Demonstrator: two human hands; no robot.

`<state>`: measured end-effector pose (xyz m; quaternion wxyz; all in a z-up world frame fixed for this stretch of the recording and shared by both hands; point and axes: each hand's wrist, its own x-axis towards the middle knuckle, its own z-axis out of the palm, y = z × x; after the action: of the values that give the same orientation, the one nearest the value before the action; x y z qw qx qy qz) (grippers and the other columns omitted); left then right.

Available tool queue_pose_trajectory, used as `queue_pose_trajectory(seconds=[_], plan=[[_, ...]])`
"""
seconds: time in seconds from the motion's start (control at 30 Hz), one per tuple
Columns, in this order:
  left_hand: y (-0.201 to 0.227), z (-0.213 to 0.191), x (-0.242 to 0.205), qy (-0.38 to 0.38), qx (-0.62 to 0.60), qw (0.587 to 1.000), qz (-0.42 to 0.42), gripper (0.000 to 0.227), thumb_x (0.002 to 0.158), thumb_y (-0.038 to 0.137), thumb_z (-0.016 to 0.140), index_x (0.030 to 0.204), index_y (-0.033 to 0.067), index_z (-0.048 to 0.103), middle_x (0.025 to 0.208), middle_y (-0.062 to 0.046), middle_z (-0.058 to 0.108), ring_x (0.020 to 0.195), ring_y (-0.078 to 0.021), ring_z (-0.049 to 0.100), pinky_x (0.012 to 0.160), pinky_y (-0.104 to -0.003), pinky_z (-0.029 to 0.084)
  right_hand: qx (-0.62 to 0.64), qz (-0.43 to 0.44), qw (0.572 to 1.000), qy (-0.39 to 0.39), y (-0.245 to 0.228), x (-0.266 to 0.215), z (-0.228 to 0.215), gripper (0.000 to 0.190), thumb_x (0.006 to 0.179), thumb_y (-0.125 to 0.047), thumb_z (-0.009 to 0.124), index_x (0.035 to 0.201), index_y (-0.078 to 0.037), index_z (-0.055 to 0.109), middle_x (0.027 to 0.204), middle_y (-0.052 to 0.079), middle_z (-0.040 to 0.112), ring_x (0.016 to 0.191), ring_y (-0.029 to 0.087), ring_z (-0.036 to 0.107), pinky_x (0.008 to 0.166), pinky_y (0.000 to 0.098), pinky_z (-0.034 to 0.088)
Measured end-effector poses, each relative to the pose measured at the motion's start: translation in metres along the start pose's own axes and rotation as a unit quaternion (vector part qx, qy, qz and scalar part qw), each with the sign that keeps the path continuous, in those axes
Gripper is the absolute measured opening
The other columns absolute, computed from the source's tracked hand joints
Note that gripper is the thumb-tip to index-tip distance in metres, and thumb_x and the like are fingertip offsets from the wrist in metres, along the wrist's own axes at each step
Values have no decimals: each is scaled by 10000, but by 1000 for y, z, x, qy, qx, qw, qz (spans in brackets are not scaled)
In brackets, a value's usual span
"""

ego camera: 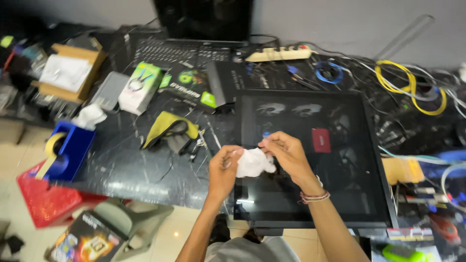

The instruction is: The person cleans the exterior of a black computer case with a yellow cloth, then wipes the interior components. They handle a transparent tempered glass side panel, wiping it with a white tissue and the yellow cloth. The person also handles small screws and a screwdriver on the workbench.

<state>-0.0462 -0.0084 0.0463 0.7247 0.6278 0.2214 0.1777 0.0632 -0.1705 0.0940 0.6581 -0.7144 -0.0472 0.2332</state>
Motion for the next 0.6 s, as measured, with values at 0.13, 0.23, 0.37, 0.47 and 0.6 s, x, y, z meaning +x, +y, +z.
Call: queue_pose_trajectory(seconds=[0.13, 0.23, 0.37, 0.47, 0.6], plan=[[-9, -39, -8, 88, -1, 996, -9, 100, 1027, 129, 728, 1058, 75, 806, 799, -85, 796, 715, -118, 689, 654, -302, 586, -96, -45, 991, -85, -6, 11, 48, 175, 982, -128, 740, 1097, -5, 789, 1008, 194, 819, 984, 261, 803, 910, 410, 642], [-1, -67, -10, 109, -9, 994, -19, 154, 1014, 72, 712, 1145, 40, 786, 898, -123, 792, 795, -161, 720, 716, -327, 598, -141, -61, 982, -109, -7, 15, 88, 247, 974, -90, 694, 1205, -22, 750, 1116, 212, 797, 1091, 297, 777, 973, 429, 622], [-11, -108, 13, 81, 20, 996, -31, 271, 951, 1, 742, 1218, 38, 771, 1102, -150, 798, 928, -194, 744, 825, -343, 620, -254, -66, 962, -80, -32, 15, 136, 315, 1001, -182, 675, 1285, -59, 734, 1311, 248, 753, 1351, 396, 654, 1144, 479, 528], [3, -138, 33, 30, 183, 983, 8, 224, 936, 100, 788, 1155, 56, 782, 1397, -307, 650, 1316, -537, 617, 1114, -572, 501, -237, -35, 971, -19, -16, 23, 169, 277, 1025, -210, 632, 1220, -79, 777, 1216, 203, 802, 1289, 377, 699, 1134, 483, 534], [-17, -181, 57, -11, 264, 964, -29, 243, 950, 203, 792, 1181, 129, 799, 1545, -334, 508, 1412, -575, 507, 1192, -617, 418, -137, 16, 989, 60, 41, 31, 209, 278, 1045, -139, 557, 1176, -23, 773, 1169, 266, 794, 1226, 400, 722, 1063, 526, 550]])
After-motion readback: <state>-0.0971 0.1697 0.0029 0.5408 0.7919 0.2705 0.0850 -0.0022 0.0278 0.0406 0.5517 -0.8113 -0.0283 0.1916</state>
